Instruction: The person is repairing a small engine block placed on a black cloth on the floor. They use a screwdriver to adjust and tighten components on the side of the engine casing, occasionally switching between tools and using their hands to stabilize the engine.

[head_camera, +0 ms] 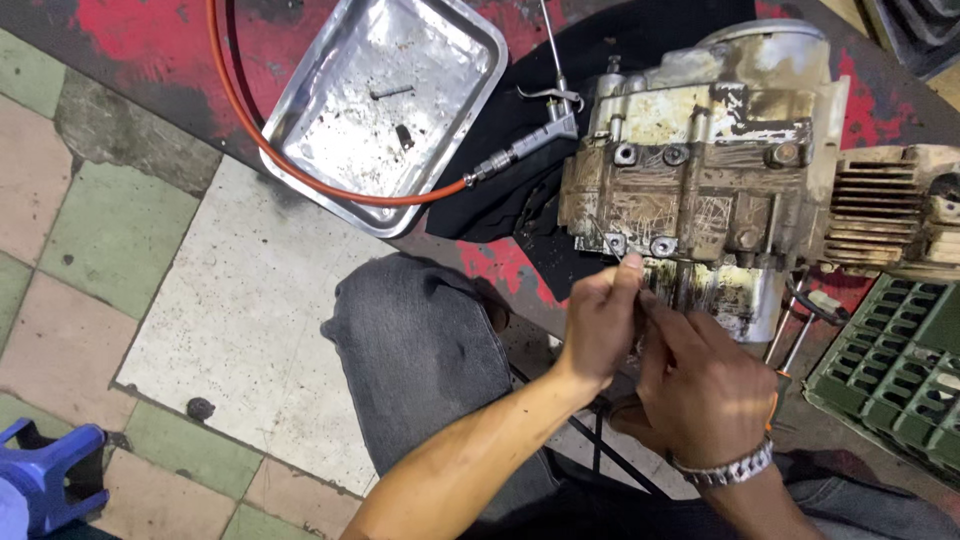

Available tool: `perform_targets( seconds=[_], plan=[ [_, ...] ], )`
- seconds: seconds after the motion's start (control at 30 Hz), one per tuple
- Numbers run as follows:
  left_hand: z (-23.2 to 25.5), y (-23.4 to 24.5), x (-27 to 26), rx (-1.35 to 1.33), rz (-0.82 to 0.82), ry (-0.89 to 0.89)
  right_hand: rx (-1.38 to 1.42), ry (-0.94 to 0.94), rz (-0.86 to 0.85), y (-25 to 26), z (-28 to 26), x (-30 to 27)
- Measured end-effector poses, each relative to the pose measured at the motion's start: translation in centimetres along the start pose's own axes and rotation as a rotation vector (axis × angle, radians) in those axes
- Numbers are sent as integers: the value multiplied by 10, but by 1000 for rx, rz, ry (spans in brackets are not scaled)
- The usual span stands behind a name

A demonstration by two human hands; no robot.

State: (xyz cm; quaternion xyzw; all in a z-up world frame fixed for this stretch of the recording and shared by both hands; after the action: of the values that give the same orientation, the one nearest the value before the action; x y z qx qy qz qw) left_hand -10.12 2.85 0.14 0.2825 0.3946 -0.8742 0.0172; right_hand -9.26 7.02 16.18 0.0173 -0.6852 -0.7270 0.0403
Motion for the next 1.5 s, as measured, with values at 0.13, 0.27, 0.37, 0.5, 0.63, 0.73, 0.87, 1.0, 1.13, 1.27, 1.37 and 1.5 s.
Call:
perform_targets(
  seconds=[0.13, 0.27, 0.37, 0.5, 0.63, 0.73, 0.87, 1.0, 1.13, 1.27, 1.37, 1.5],
  plan=[
    [6, 3, 4, -67, -19, -12, -66, 2, -138, -11, -8, 9],
    [8, 4, 7, -78, -2, 61, -132, -37, -195, -16, -13, 19],
    [-7, 5, 3, -229, -50, 210, -178, 1, -280, -18, -22, 21],
    [-10, 16, 7, -244, -125, 192, -155, 21, -327, -5, -43, 13],
    [-25, 38, -4, -171, -87, 401, 422, -22, -168, 15, -57, -4],
    [-23, 46, -14, -189, -74, 439, 553, -415, -436, -34, -38, -34],
    [-20, 53, -14, -152, -55, 371, 527, -250, -203, -37, -47, -38],
    [-3, 55, -4, -12, -56, 237, 501, -189, -180, -54, -52, -43],
    [20, 55, 0, 150, 7, 92, 535, -282, -268, -68, -45, -48],
    [23, 57, 6, 189, 24, 92, 605, -209, -191, -63, -48, -41],
    [23, 62, 11, 238, 26, 30, 576, -224, -198, -67, -50, -41],
    [15, 64, 22, 175, 0, 27, 592, -188, -136, -59, -59, -35]
  ],
)
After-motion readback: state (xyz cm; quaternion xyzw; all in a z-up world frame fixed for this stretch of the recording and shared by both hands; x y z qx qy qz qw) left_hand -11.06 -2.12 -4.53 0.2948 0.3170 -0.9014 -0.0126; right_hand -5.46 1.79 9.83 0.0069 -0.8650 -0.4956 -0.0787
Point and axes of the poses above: each hand's wrist, its own x-axis towards the middle knuckle, its own y-axis out of the back of the hand, z = x × y, the point moved 10 cm from there along x, towards the middle knuckle, and after that the axes turned 10 degrees about -x, right-handed, at the moved point
